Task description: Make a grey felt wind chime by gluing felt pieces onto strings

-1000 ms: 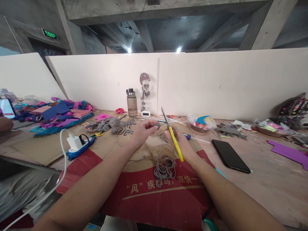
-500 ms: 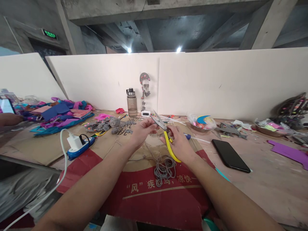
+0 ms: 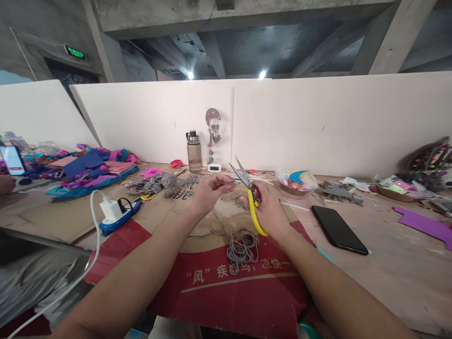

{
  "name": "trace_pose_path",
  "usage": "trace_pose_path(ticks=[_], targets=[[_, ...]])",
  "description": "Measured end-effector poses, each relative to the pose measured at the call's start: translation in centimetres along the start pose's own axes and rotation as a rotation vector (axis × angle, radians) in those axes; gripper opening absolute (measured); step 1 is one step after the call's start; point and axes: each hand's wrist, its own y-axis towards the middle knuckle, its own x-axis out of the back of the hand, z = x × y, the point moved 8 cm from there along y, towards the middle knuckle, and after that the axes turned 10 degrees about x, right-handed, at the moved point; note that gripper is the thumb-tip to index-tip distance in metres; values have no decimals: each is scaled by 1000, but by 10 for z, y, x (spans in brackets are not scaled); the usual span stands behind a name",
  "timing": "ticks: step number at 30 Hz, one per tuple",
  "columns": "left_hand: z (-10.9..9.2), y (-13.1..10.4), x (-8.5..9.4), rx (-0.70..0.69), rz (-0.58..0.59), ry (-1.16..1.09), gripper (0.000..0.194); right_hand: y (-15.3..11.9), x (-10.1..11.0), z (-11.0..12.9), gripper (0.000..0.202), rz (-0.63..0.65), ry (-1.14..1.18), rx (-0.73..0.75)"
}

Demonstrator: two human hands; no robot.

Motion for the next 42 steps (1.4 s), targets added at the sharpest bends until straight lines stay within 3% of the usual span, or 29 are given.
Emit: trace_pose_path(ticks=[9,15,23,25,29,32,37,42], targets=[[5,0,3,67,-29,171,22,-1,-8,-6,46,46,48,-46],[30,6,10,257,-35,263,32,-4,-17,-19,39,75,98,-152],[68,5,11,392,164,714,24,-8,-24,-27,41,187,20,-268],[63,7,19,392,103,759,28,-9,-26,-29,40,199,-2,-272],[37,13,42,320,-143,746,29,-12,-29,-34,37,218,-32,-318],[27,14,49,266,-224,658,23,-17,-31,-39,39,273,-121,-367],[23,12,42,224,-179,521,22,-24,-39,-41,48,381,-347,-336],[30,8,20,305,0,366,23,-30,-51,-40,47,500,-432,-260]])
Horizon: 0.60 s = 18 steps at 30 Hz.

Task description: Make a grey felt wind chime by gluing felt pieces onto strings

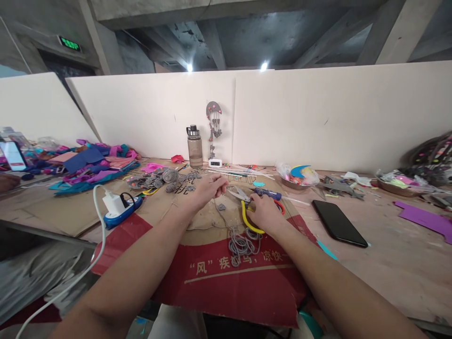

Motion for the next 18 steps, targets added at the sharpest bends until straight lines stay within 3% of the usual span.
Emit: trace_pose_path(ticks=[3,6,10,13,18], targets=[[2,-1,-12,38,89,-84,28,-1,0,1,43,45,-60,8],[4,-2,-21,58,152,-153,32,0,16,3,35,-56,3,-5],[5,-6,-32,77,249,-255,35,3,49,12,27,-334,557,131],[5,-10,-39,125,314,-353,34,2,59,18,28,-385,925,224],[4,-16,-48,193,409,-451,32,-4,61,26,20,-362,933,304]])
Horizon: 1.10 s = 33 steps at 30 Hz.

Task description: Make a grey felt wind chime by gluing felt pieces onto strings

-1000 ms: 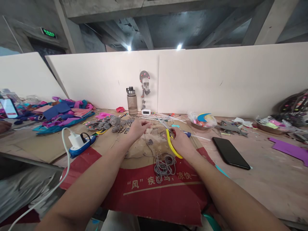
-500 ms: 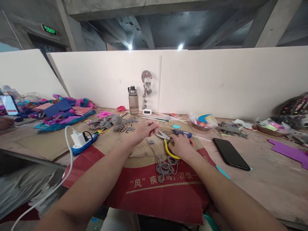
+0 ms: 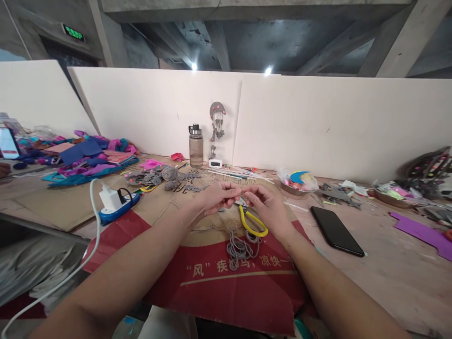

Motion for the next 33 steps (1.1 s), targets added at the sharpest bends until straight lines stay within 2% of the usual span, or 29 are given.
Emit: trace_pose_path(ticks=[3,7,11,15,18,24,29,33], targets=[[3,-1,-4,39,32,-11,29,-2,1,3,17,-5,-85,27],[7,-2,-4,98,19,12,24,-2,-1,10,15,17,-212,66],[14,-2,-1,189,-9,-8,19,-2,-5,22,17,92,-380,209],[29,-2,-8,380,71,-148,13,-5,-12,30,19,159,-484,393],[34,-4,-16,445,136,-217,9,-7,-15,31,19,185,-538,456],[29,-5,-25,360,223,-224,11,-11,-19,32,20,248,-601,488],[29,-7,-30,358,299,-224,12,-16,-20,37,17,247,-632,592],[29,-7,-30,357,300,-225,11,-15,-22,36,19,282,-621,556]])
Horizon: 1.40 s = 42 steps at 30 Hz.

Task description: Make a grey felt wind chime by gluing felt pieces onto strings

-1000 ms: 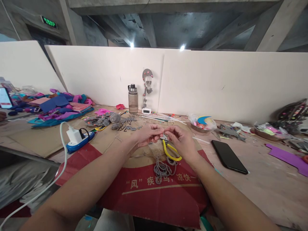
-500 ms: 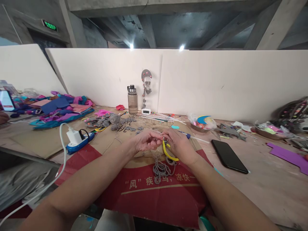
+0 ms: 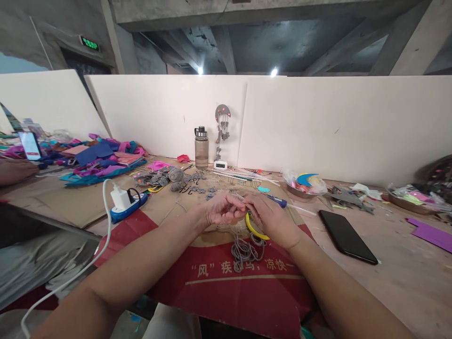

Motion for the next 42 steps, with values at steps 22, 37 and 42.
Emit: trace_pose_path(ticks=[22,37,42], targets=[[-13,4,14,-233,-147,48,22,-12,-7,-46,7,-245,378,-647],[-29,-3,25,-423,-307,196,32,-17,-8,-47,31,-326,770,-684],[-31,-3,27,-449,-345,274,32,-16,-10,-48,17,-318,675,-606]])
